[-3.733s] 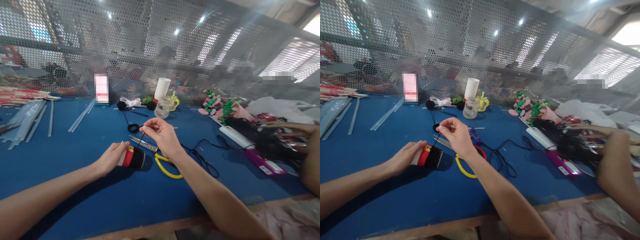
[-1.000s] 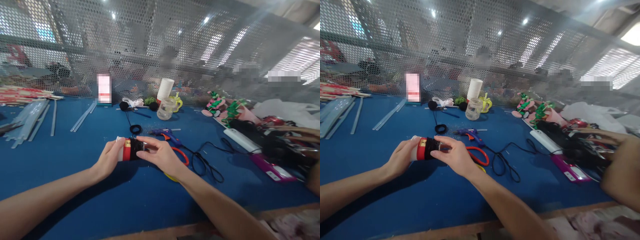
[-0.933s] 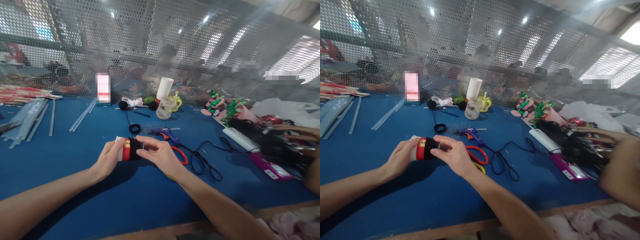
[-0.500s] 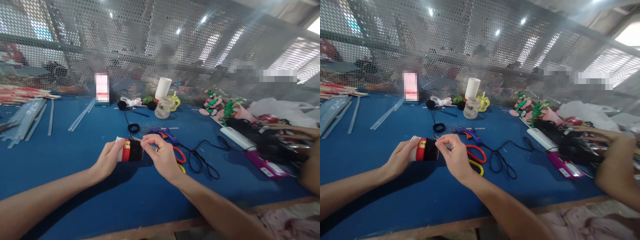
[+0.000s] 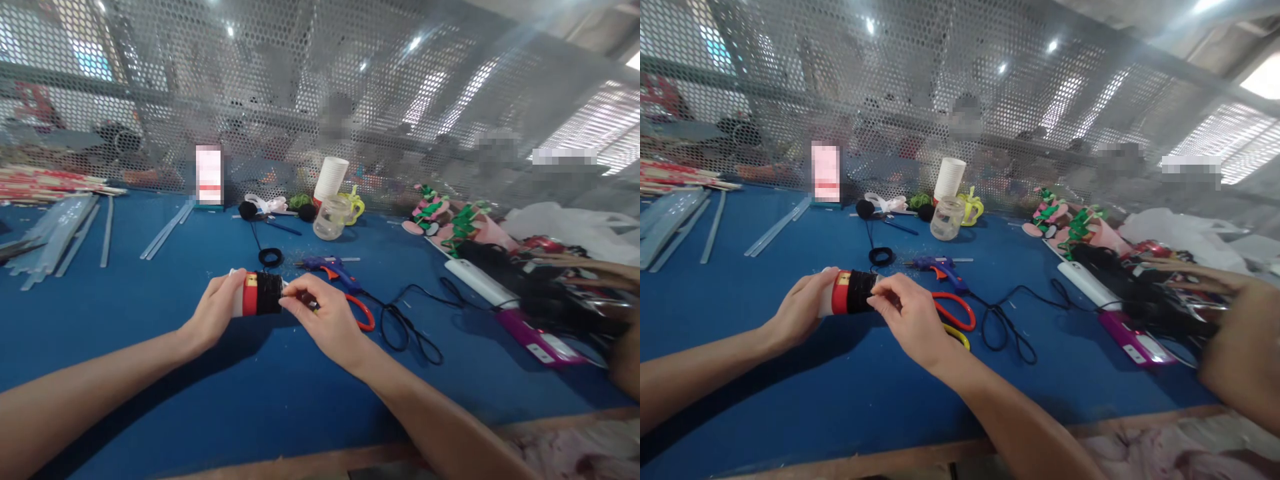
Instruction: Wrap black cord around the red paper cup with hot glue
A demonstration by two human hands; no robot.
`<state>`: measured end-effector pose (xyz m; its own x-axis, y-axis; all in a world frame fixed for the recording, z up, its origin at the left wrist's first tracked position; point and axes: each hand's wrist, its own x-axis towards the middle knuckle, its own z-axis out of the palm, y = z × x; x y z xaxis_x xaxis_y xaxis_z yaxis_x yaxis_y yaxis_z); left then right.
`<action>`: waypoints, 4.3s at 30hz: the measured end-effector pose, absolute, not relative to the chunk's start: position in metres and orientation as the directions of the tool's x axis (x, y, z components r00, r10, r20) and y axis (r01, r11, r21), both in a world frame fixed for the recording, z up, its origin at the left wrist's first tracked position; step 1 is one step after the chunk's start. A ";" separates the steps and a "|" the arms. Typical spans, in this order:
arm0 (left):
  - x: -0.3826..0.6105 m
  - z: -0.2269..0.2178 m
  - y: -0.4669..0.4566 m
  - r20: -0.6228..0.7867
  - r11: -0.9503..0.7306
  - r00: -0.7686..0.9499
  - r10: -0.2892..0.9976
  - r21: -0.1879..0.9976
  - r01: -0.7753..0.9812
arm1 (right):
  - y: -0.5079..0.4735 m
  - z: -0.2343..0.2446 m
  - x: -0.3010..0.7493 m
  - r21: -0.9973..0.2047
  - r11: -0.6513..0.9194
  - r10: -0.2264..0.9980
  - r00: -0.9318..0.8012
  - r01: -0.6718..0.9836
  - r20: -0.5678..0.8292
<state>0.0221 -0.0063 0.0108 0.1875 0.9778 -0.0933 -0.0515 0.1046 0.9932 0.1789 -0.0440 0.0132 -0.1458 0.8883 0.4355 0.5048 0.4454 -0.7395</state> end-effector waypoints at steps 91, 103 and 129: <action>0.027 0.007 -0.015 -0.214 0.237 0.447 0.869 0.972 0.005 | -0.046 0.017 0.181 -0.526 0.530 0.845 -0.357 0.665 0.399; 0.024 0.002 -0.013 -0.185 0.164 0.445 0.876 0.983 0.086 | -0.047 0.022 0.183 -0.508 0.531 0.847 -0.417 0.678 0.329; 0.027 0.011 -0.010 -0.222 0.186 0.345 0.912 0.973 0.135 | -0.029 0.042 0.230 -0.499 0.116 0.993 -0.104 0.859 0.051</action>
